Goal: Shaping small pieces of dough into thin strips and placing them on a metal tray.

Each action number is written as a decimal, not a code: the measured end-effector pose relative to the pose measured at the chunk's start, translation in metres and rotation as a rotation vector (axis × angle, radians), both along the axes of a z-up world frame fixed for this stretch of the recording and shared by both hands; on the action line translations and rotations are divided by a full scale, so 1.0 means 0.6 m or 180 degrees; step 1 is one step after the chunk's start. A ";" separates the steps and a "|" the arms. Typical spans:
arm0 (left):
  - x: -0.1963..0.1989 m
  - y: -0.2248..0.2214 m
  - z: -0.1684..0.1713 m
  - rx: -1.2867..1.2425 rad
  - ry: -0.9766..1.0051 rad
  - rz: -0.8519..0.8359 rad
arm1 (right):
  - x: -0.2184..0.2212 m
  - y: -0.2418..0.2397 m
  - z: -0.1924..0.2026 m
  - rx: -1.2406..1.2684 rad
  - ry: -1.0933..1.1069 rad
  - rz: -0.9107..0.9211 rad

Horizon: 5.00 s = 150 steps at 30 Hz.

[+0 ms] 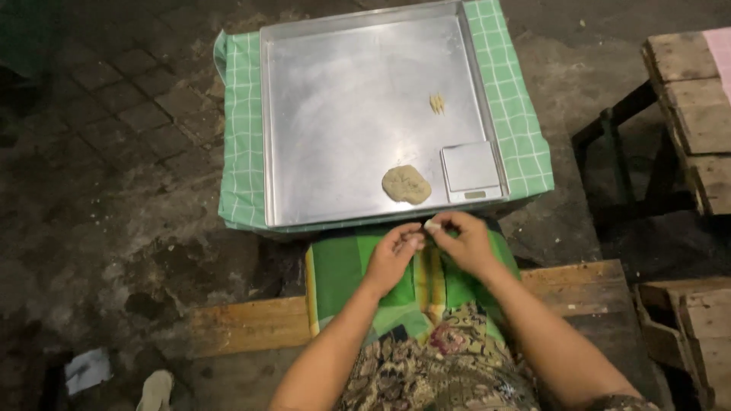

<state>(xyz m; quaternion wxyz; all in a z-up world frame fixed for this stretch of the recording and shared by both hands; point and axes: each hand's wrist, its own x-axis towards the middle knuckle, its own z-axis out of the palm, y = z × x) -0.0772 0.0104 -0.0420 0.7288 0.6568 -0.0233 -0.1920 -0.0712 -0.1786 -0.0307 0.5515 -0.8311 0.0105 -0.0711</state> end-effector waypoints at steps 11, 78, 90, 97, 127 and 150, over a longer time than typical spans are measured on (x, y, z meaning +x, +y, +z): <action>-0.024 0.006 -0.140 -0.0480 0.0797 0.0168 | -0.065 0.036 -0.056 -0.0155 -0.0321 0.0427; 0.189 -0.022 0.040 0.2211 -0.1424 0.0578 | -0.050 0.015 -0.074 0.1272 0.0952 -0.0525; 0.183 -0.024 0.044 0.2806 -0.1911 -0.0003 | -0.044 0.005 -0.107 0.1451 0.1067 -0.0615; 0.202 0.002 0.049 0.2212 -0.1359 0.0387 | -0.044 0.015 -0.092 0.1658 0.1076 -0.0578; -0.032 -0.010 -0.088 -0.0184 0.0855 0.0772 | -0.069 0.046 -0.072 -0.0375 -0.0117 0.0168; -0.033 -0.005 -0.134 -0.1224 0.0974 0.0482 | -0.051 0.021 -0.070 0.1561 0.0797 0.0046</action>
